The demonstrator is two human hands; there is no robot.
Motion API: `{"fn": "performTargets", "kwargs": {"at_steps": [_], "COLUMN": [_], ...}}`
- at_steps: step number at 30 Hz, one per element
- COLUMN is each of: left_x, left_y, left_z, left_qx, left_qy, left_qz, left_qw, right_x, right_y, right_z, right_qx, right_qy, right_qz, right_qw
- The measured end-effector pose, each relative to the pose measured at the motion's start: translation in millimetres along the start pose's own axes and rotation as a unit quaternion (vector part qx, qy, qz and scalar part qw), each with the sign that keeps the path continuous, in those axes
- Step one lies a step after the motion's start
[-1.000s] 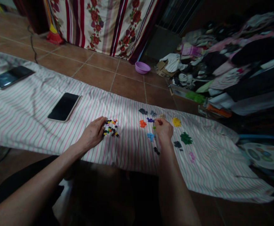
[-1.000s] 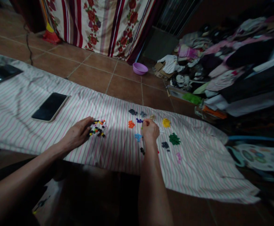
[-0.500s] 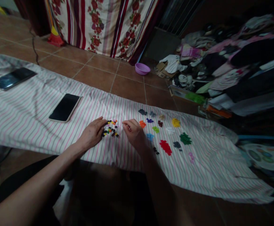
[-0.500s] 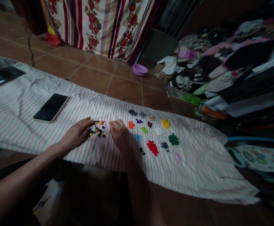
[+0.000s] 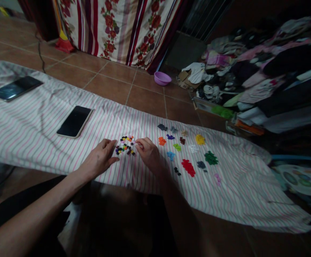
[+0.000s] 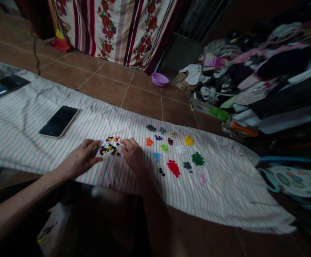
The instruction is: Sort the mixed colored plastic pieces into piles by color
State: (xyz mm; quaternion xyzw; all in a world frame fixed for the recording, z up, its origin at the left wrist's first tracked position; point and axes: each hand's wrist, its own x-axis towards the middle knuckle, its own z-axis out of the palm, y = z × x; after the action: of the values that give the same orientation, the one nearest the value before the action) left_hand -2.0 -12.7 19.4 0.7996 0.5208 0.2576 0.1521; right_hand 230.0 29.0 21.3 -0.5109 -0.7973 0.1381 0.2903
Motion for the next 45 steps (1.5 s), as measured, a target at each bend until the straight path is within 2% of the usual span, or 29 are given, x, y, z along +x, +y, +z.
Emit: {"fn": "performTargets", "kwargs": {"at_steps": [3, 10, 21, 28, 45], "left_x": [5.6, 21.3, 39.2, 43.6, 44.4], "left_y": [1.1, 4.4, 13.1, 21.6, 26.5], "left_z": [6.0, 16.5, 18.4, 18.1, 20.0], "left_qx": [-0.026, -0.064, -0.069, -0.048, -0.020], "left_qy": [-0.002, 0.035, 0.073, 0.067, 0.081], "left_qz": [-0.024, -0.037, -0.091, -0.134, -0.156], "left_qw": [0.999, 0.997, 0.991, 0.988, 0.984], "right_x": [2.9, 7.8, 6.5, 2.3, -9.6], "right_y": [-1.0, -1.4, -0.5, 1.5, 0.5], "right_z": [3.2, 9.7, 8.0, 6.7, -2.4], "right_qx": [-0.003, -0.016, 0.000, 0.022, 0.012], "right_qy": [-0.002, 0.010, 0.024, 0.030, 0.030], "right_qz": [0.007, 0.010, 0.016, 0.023, 0.016], "right_qw": [1.000, 1.000, 1.000, 0.999, 0.999]}}
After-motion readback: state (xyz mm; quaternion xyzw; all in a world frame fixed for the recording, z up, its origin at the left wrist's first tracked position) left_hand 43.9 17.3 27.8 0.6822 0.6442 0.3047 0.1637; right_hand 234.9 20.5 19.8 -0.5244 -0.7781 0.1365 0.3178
